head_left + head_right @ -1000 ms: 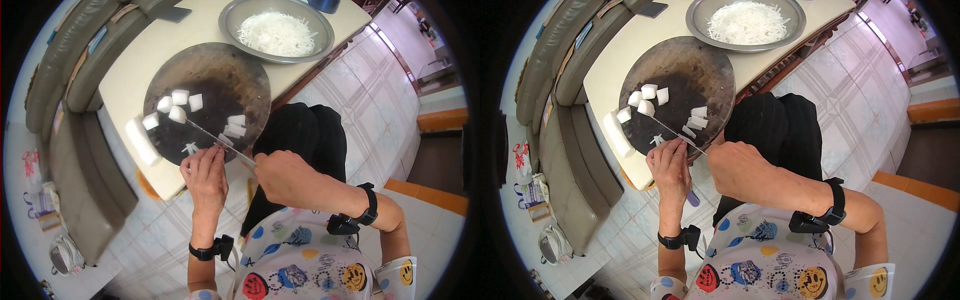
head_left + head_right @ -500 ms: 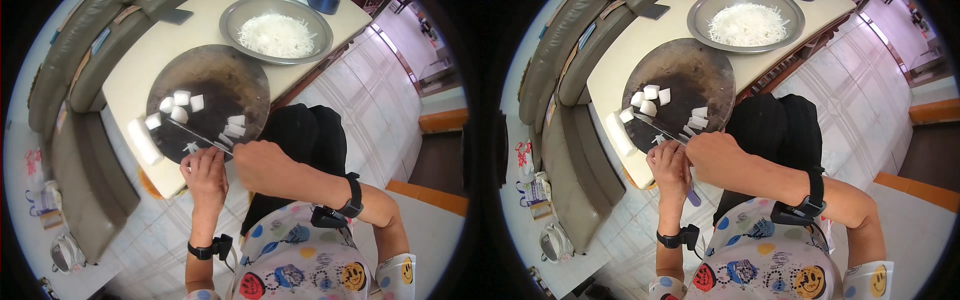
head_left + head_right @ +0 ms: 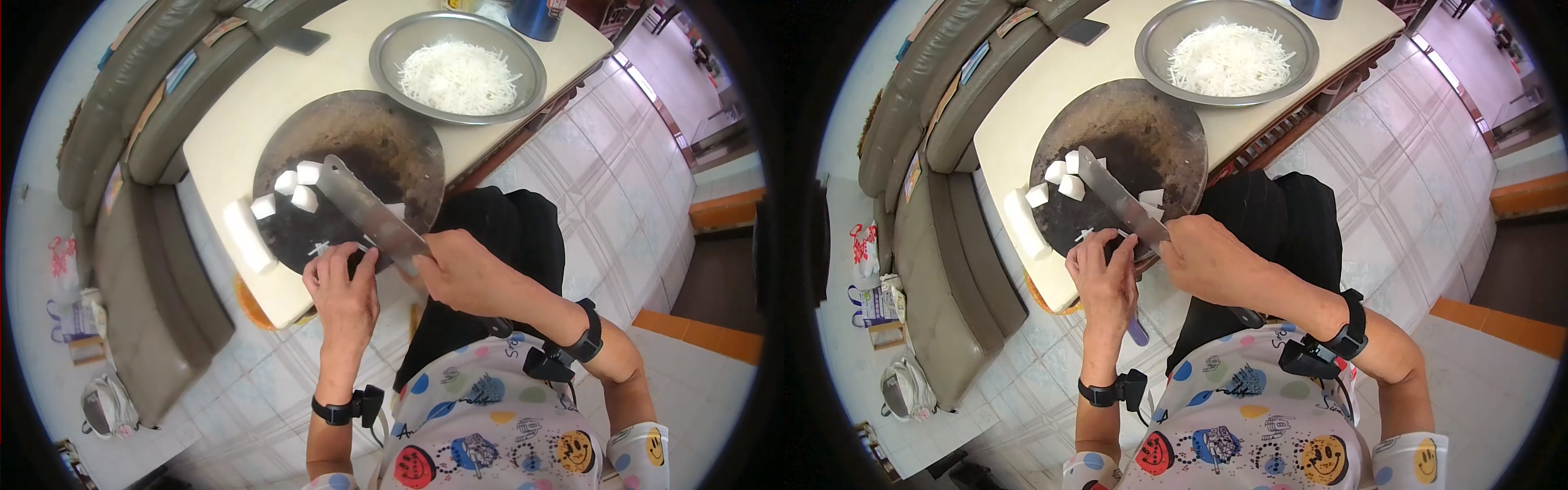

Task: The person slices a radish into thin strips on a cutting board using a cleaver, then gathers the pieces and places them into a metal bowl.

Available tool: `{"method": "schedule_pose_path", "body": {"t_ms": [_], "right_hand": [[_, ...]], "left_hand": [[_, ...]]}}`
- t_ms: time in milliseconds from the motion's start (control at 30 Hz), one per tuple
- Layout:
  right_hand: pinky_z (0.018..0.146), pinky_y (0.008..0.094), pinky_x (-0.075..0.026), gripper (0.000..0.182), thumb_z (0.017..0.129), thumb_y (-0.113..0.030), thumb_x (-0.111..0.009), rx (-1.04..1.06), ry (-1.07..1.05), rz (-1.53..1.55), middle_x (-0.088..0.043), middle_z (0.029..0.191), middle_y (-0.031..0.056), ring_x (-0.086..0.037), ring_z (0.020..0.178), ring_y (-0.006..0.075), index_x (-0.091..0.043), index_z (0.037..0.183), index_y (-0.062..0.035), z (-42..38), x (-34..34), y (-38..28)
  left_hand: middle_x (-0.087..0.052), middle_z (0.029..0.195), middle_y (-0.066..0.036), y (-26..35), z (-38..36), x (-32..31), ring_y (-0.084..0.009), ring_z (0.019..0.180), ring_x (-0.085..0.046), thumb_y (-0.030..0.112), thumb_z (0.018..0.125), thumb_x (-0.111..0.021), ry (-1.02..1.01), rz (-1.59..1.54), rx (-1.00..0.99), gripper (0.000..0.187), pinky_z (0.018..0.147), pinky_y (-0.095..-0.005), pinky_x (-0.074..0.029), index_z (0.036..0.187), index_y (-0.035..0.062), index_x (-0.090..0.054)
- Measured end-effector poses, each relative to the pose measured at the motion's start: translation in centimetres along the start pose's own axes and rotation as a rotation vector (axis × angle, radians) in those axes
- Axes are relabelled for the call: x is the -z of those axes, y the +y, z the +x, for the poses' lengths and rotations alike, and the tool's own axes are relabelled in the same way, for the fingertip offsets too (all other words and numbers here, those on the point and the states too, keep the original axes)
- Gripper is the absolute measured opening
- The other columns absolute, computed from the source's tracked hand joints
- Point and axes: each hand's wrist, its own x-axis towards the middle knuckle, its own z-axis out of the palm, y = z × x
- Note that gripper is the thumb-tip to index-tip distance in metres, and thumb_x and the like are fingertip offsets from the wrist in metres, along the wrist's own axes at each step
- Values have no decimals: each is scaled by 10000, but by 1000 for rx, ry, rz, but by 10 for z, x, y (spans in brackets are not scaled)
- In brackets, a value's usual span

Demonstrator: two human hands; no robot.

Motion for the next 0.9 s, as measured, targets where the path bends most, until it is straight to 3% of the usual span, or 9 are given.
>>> {"method": "schedule_pose_path", "body": {"t_ms": [400, 467, 567, 800, 867, 900], "right_hand": [[641, 483, -480, 244, 876, -93, -494, 8, 47, -106, -549, 673, 321, -593, 728, 483, -546, 748, 107, -9, 0, 9], [615, 465, -452, 249, 904, -122, -507, 20, 41, -109, -554, 671, 295, -566, 708, 479, -545, 783, 92, -10, -2, 11], [616, 468, -456, 235, 902, -123, -524, 48, 39, -197, -565, 672, 284, -577, 700, 465, -558, 785, 77, -10, -3, 11], [622, 478, -467, 228, 901, -120, -528, 70, 33, -251, -572, 657, 271, -587, 697, 457, -560, 775, 67, -11, -7, 9], [634, 464, -522, 171, 768, -8, -522, 45, -10, -320, -607, 677, 281, -640, 701, 441, -558, 860, 131, -13, -5, 2], [634, 464, -522, 171, 768, -8, -522, 42, -9, -320, -607, 677, 281, -640, 701, 441, -558, 860, 131, -13, -6, 2]], "left_hand": [[-581, 1114, -111, -14, 1, 6, -295, 1054, -545, 24, 761, -697, 44, 64, 46, 273, 923, -432, -362, 1028, 78, -694], [-584, 1154, -95, -6, 8, 2, -286, 1081, -542, 33, 758, -699, 33, -24, -31, 279, 935, -464, -362, 1034, 69, -686], [-597, 1186, -69, -7, 9, -5, -273, 1102, -539, 45, 794, -686, -38, 1, -87, 278, 963, -443, -356, 1069, 87, -690], [-635, 1079, -52, -10, 6, -9, -251, 1065, -563, 51, 794, -690, 9, -44, -97, 223, 951, -463, -354, 1017, 40, -682], [-637, 1089, -52, -9, 5, -10, -249, 1070, -564, 44, 793, -685, 1, -44, -86, 235, 958, -459, -354, 1027, 46, -677], [-639, 1098, -51, -9, 5, -10, -248, 1076, -566, 37, 792, -681, -8, -47, -78, 246, 966, -455, -354, 1037, 52, -672]]}}
